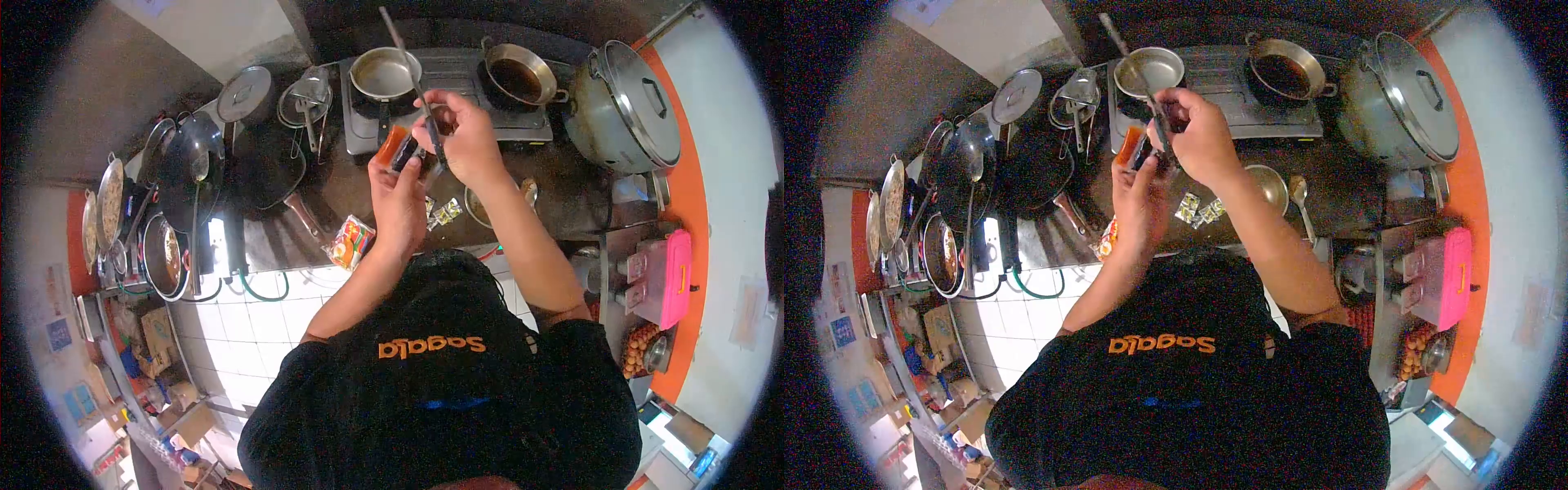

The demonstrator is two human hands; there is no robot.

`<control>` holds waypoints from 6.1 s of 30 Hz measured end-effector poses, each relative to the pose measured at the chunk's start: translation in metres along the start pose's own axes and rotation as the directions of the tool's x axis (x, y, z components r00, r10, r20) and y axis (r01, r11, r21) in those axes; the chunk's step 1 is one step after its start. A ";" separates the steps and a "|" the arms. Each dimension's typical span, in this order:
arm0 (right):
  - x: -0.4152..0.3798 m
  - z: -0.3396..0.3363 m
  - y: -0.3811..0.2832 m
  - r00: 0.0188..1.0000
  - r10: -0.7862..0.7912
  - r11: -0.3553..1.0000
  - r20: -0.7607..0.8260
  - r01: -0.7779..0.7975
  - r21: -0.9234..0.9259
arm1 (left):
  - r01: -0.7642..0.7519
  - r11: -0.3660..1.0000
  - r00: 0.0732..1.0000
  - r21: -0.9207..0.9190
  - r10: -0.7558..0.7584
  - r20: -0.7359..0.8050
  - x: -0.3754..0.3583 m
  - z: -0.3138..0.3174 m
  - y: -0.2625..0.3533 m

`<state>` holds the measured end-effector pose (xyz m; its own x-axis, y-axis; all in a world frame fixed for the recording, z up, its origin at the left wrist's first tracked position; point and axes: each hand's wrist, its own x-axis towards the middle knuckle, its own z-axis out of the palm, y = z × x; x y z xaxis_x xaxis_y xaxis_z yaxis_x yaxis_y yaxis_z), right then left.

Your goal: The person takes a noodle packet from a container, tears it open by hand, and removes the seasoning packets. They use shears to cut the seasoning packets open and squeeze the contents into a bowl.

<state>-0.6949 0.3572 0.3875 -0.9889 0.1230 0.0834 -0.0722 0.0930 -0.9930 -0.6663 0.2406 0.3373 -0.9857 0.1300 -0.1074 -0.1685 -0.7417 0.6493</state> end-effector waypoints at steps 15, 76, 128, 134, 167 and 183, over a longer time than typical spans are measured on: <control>-0.003 0.006 0.009 0.996 -0.052 0.996 -0.069 0.047 -0.071 | 0.035 0.995 0.999 -0.089 -0.033 0.031 0.000 0.001 -0.001; -0.047 -0.083 -0.012 0.939 0.092 0.881 0.333 0.079 -0.466 | 0.128 0.979 0.992 -0.157 -0.123 0.038 0.010 0.007 0.019; -0.112 -0.053 0.162 0.848 0.507 0.814 0.155 -0.412 -0.408 | 0.781 0.598 0.623 -0.181 -0.721 0.304 0.019 -0.157 -0.118; -0.113 -0.041 0.179 0.843 0.515 0.778 0.152 -0.386 -0.495 | 0.813 0.566 0.577 -0.138 -0.749 0.326 0.018 -0.190 -0.129; -0.194 -0.094 0.364 0.764 0.585 0.750 -0.272 -0.382 0.540 | 0.819 0.570 0.509 -0.065 -0.775 -0.374 0.014 -0.111 -0.322; -0.154 -0.147 0.384 0.383 0.920 0.169 0.089 -0.589 0.790 | 0.825 0.225 0.520 0.519 -0.662 -0.540 0.021 -0.123 -0.311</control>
<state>-0.5513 0.5189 0.0051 -0.4563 0.0448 -0.8887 0.4678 -0.8375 -0.2824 -0.6353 0.3933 0.0406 -0.4035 0.2037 -0.8920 -0.8484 0.2819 0.4481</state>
